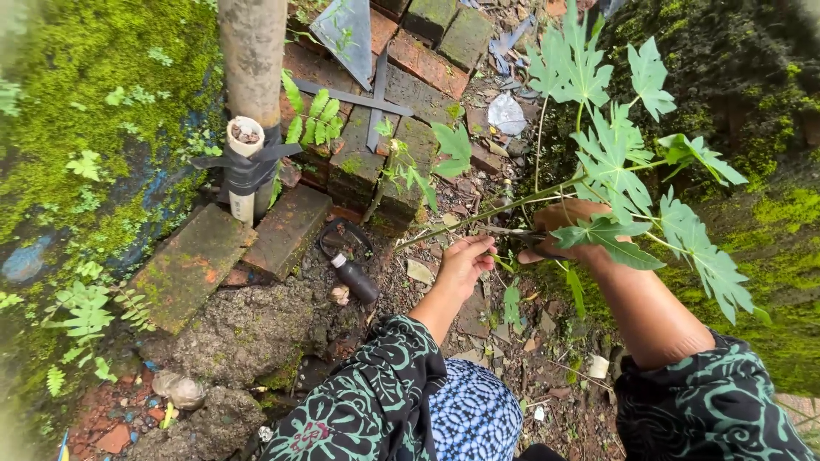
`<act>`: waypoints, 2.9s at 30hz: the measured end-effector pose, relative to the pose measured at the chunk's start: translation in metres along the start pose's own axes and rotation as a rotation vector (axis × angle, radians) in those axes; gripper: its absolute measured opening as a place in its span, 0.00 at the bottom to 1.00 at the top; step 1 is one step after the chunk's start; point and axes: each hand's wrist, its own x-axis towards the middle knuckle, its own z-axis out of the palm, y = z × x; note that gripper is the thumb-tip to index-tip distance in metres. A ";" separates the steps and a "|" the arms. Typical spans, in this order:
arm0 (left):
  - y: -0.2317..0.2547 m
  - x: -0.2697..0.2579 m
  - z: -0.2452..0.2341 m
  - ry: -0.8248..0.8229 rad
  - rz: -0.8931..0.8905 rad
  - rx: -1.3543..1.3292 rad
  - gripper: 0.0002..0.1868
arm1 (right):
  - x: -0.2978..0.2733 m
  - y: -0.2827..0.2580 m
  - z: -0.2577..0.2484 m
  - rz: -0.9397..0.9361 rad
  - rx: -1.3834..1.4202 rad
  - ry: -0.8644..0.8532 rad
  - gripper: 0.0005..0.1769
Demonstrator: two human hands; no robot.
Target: Removing weeds from the ground and scraping moss from a wall using scissors and hands.
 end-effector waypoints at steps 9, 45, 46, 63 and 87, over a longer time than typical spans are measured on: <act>-0.017 0.013 -0.023 0.032 0.011 0.043 0.11 | -0.040 -0.018 -0.029 0.033 0.041 0.104 0.28; 0.054 -0.278 -0.016 0.700 0.476 0.653 0.17 | -0.167 0.003 0.087 -0.515 0.272 0.476 0.26; 0.075 -0.296 -0.001 0.692 0.526 0.687 0.17 | -0.162 -0.005 0.079 -0.484 0.249 0.505 0.25; 0.103 -0.283 -0.121 0.540 0.306 1.125 0.10 | -0.191 -0.121 0.096 -0.436 0.423 0.469 0.23; 0.258 -0.403 -0.347 0.626 -0.121 1.701 0.12 | -0.137 -0.362 -0.040 -0.537 0.612 0.231 0.30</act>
